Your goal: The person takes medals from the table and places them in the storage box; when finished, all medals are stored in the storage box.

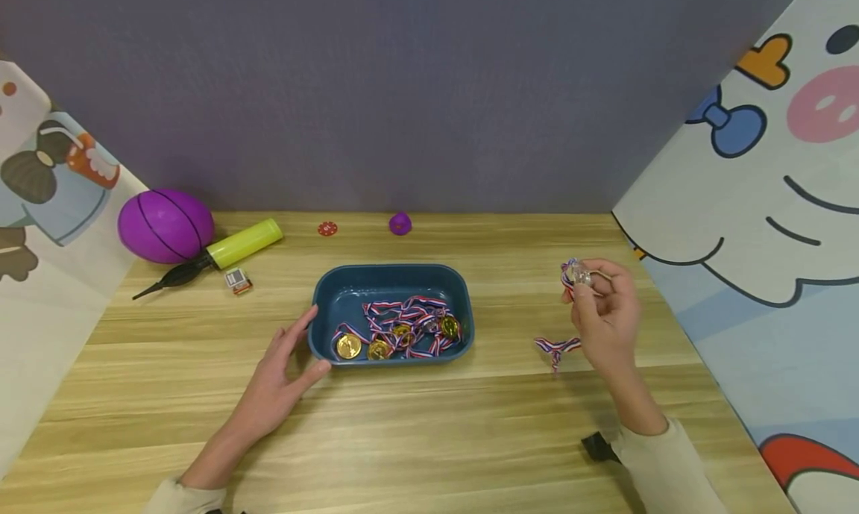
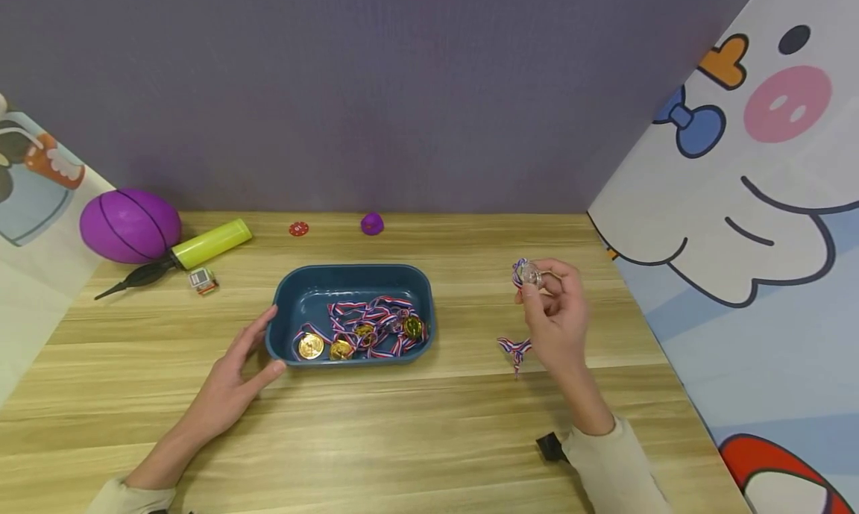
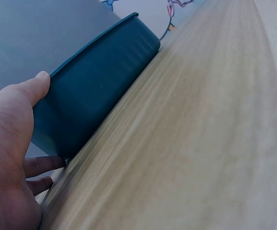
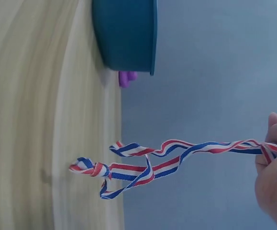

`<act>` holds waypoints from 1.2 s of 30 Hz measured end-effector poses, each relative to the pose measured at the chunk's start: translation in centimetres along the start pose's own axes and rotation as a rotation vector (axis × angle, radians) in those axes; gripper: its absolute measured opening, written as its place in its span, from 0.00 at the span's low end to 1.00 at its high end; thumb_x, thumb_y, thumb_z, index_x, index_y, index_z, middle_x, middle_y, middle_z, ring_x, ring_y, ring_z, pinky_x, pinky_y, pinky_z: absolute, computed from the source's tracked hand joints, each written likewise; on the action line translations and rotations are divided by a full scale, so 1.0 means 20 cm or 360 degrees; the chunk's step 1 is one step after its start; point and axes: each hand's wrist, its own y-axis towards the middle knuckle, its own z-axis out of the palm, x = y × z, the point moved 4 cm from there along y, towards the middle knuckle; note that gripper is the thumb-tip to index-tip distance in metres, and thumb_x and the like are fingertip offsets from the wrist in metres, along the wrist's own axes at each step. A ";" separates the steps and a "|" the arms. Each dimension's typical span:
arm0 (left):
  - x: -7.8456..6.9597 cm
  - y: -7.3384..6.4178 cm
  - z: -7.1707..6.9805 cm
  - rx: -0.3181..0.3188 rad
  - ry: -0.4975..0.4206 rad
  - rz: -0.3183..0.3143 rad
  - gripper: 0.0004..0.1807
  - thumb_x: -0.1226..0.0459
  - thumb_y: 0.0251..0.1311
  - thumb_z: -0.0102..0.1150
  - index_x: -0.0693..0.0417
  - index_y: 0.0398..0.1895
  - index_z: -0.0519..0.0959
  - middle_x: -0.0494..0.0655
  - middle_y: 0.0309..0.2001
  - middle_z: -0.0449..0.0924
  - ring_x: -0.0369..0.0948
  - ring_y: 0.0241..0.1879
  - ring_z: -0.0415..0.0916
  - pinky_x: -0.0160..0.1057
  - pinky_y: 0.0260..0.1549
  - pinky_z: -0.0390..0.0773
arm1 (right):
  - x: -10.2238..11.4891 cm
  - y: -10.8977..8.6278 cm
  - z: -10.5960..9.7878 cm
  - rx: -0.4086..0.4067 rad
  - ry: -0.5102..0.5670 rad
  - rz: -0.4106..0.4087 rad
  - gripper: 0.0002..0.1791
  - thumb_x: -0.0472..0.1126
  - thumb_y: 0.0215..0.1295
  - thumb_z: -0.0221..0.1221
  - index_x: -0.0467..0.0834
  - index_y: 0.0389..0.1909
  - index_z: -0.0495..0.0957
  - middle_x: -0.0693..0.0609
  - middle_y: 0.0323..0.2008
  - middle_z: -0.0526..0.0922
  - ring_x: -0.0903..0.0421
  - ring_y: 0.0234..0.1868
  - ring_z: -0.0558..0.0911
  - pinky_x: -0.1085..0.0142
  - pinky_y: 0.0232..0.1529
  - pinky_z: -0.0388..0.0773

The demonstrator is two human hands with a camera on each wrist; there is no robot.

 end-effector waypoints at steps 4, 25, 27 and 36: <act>0.00 0.00 0.00 0.0001 -0.0004 0.0001 0.46 0.58 0.77 0.69 0.33 0.91 0.56 0.68 0.78 0.72 0.70 0.77 0.68 0.74 0.84 0.35 | 0.02 0.02 0.04 -0.0063 -0.0201 -0.0069 0.14 0.18 0.63 0.61 0.15 0.49 0.77 0.55 0.26 0.85 0.69 0.17 0.76 0.78 0.14 0.62; 0.01 0.00 0.00 -0.0001 -0.0001 0.0004 0.46 0.58 0.77 0.69 0.31 0.91 0.56 0.67 0.77 0.74 0.69 0.76 0.70 0.72 0.85 0.35 | 0.09 0.15 0.19 -0.0067 -0.0444 -0.0190 0.16 0.24 0.51 0.70 0.23 0.43 0.87 0.59 0.19 0.80 0.71 0.15 0.69 0.79 0.15 0.62; 0.01 0.00 0.00 0.0001 -0.0002 0.0004 0.46 0.58 0.77 0.69 0.31 0.91 0.56 0.67 0.77 0.73 0.69 0.76 0.69 0.73 0.85 0.35 | 0.09 0.16 0.21 -0.0058 -0.0438 -0.0177 0.16 0.25 0.52 0.70 0.23 0.43 0.88 0.59 0.19 0.79 0.70 0.15 0.68 0.79 0.15 0.61; 0.00 0.01 -0.01 -0.0003 -0.0009 0.0034 0.47 0.61 0.76 0.69 0.34 0.91 0.57 0.68 0.76 0.75 0.69 0.75 0.71 0.72 0.85 0.35 | 0.11 0.24 0.31 -0.0007 -0.0420 -0.0147 0.16 0.29 0.55 0.71 0.25 0.44 0.89 0.59 0.19 0.78 0.69 0.15 0.66 0.78 0.15 0.60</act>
